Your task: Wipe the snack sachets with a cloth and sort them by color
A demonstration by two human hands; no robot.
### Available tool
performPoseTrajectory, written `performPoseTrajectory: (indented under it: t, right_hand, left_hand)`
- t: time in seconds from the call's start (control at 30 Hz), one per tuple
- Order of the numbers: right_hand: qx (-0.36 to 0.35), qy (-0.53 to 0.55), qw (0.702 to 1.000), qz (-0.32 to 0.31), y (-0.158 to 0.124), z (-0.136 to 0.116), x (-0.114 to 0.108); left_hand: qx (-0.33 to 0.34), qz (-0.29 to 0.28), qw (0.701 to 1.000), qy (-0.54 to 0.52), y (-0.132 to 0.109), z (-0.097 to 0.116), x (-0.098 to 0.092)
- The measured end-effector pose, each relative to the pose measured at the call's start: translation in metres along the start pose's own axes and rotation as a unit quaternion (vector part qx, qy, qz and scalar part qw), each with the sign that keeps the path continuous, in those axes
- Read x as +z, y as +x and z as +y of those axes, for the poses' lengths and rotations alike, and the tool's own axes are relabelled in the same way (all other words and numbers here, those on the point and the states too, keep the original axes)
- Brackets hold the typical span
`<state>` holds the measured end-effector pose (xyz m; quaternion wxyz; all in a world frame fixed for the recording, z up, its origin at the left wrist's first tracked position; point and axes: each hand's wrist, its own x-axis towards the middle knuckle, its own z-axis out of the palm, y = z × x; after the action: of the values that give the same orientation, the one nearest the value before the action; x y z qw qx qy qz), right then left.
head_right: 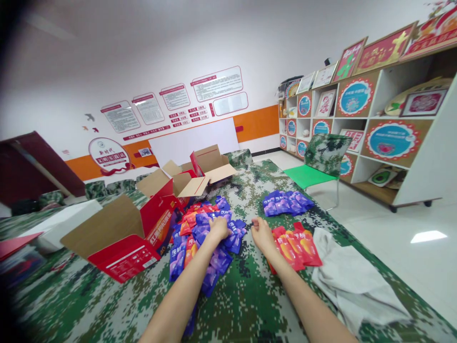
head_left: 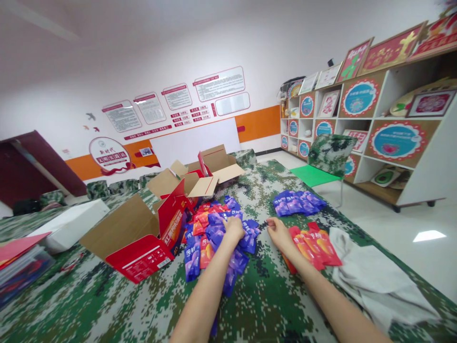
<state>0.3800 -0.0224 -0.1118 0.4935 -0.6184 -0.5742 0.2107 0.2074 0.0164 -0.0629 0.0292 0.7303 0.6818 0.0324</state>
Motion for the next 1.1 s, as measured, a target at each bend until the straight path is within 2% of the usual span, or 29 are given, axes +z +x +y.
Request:
performPoseTrajectory:
  t: [0.13, 0.23, 0.3, 0.4, 0.47, 0.53, 0.6, 0.7, 0.8, 0.97, 1.1]
  right_hand:
    - [0.008, 0.039, 0.999, -0.011, -0.005, 0.0, 0.003]
    - [0.036, 0.069, 0.997, -0.012, -0.004, 0.003, 0.008]
    - [0.054, 0.082, 0.995, -0.006, -0.002, 0.006, 0.009]
    - [0.071, 0.083, 0.994, 0.02, 0.002, 0.008, 0.008]
    - [0.081, 0.072, 0.993, 0.047, 0.004, 0.008, 0.005]
    - [0.087, 0.059, 0.992, 0.072, 0.005, 0.008, 0.002]
    - [0.085, 0.047, 0.991, 0.091, 0.006, 0.006, -0.001]
    - [0.076, 0.033, 0.991, 0.1, 0.005, 0.001, -0.006]
    - [0.077, 0.029, 0.992, 0.098, 0.003, -0.006, -0.012]
    - [0.06, 0.05, 0.992, 0.096, 0.004, -0.016, -0.017]
    - [0.086, 0.048, 0.986, 0.138, 0.007, -0.017, -0.021]
  left_hand:
    - [-0.014, 0.009, 1.0, -0.025, -0.003, 0.003, -0.006]
    - [0.0, 0.014, 0.987, -0.162, -0.005, 0.013, -0.008]
    - [0.041, 0.006, 0.952, -0.304, -0.008, 0.026, -0.002]
    - [0.093, -0.005, 0.872, -0.481, -0.014, 0.049, 0.015]
    - [0.098, 0.015, 0.83, -0.549, -0.02, 0.064, 0.028]
    - [0.086, 0.046, 0.814, -0.572, -0.025, 0.077, 0.038]
    - [0.057, 0.08, 0.823, -0.559, -0.03, 0.088, 0.041]
    - [0.019, 0.134, 0.854, -0.502, -0.037, 0.099, 0.037]
    - [0.014, 0.168, 0.878, -0.448, -0.042, 0.104, 0.031]
    - [0.005, 0.182, 0.904, -0.388, -0.047, 0.103, 0.032]
    - [0.025, 0.173, 0.918, -0.356, -0.053, 0.101, 0.032]
